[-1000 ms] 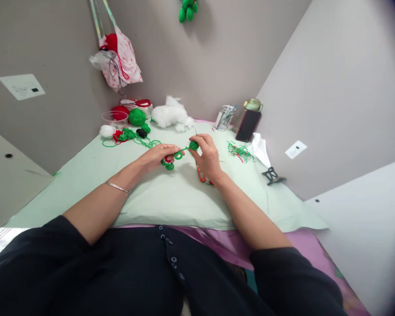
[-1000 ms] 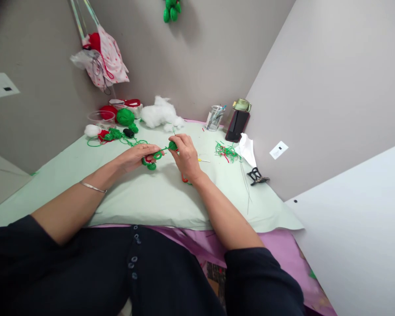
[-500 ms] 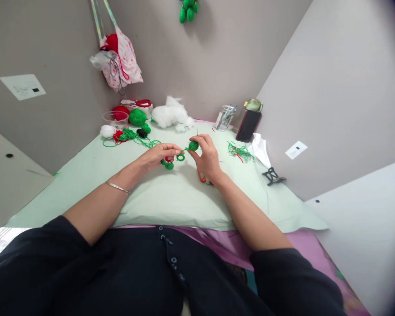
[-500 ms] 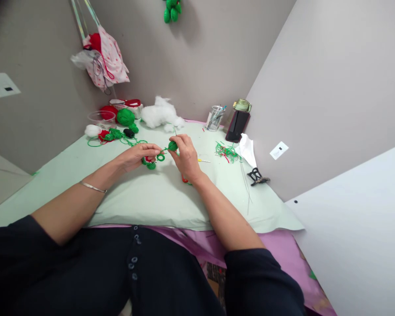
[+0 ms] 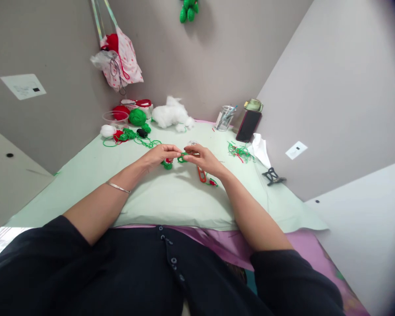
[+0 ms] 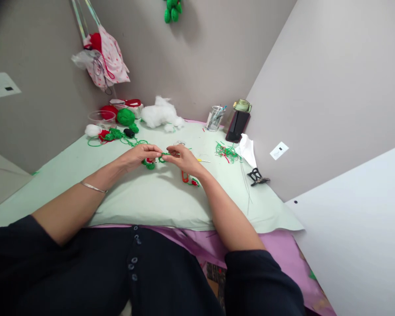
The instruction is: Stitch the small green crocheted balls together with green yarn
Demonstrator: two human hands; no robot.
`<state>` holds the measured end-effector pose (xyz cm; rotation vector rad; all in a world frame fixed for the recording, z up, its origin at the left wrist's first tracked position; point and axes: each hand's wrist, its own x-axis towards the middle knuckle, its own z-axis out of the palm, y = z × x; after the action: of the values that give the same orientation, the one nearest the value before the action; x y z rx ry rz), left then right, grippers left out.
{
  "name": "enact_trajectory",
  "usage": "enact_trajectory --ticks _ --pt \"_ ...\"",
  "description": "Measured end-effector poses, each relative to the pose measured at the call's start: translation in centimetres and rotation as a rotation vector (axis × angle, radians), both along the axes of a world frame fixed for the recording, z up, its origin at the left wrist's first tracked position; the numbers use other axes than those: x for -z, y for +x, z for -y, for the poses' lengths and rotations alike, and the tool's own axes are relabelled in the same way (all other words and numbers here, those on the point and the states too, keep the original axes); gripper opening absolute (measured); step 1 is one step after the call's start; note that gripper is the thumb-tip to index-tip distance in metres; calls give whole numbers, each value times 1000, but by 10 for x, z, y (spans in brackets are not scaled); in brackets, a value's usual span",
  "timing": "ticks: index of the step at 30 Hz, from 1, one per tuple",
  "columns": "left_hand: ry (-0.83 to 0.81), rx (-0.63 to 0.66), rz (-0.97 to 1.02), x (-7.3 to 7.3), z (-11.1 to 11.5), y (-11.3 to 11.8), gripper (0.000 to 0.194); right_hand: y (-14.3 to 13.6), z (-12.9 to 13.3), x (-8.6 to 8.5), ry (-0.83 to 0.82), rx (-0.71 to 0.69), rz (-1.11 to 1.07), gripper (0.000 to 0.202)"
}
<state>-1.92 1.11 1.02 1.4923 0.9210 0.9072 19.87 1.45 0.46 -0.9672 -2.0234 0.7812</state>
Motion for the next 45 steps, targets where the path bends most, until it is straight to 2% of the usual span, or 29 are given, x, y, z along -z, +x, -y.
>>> enact_trajectory --ticks 4,6,9,13,15,22,28,45 --pt "-10 -7 -31 -1 2 1 30 3 -6 -3 -55 187 -152 26" --pt "-18 0 -46 -2 3 1 30 3 -6 -5 -68 221 -252 36" --pt "-22 8 -64 -2 3 1 31 1 -3 -8 -122 187 -343 51" --pt "-15 4 -73 -2 4 2 32 -4 5 -14 -217 118 -384 24" --pt "-14 5 -76 -2 5 2 32 -6 8 -15 -235 102 -382 20" --pt "-11 2 -76 -3 6 2 33 -7 6 -11 -167 107 -377 23" --pt "-16 9 -85 -4 6 3 33 -8 8 -13 -250 46 -466 26" --pt "-19 17 -77 -3 6 3 31 -10 7 -9 -161 84 -314 23"
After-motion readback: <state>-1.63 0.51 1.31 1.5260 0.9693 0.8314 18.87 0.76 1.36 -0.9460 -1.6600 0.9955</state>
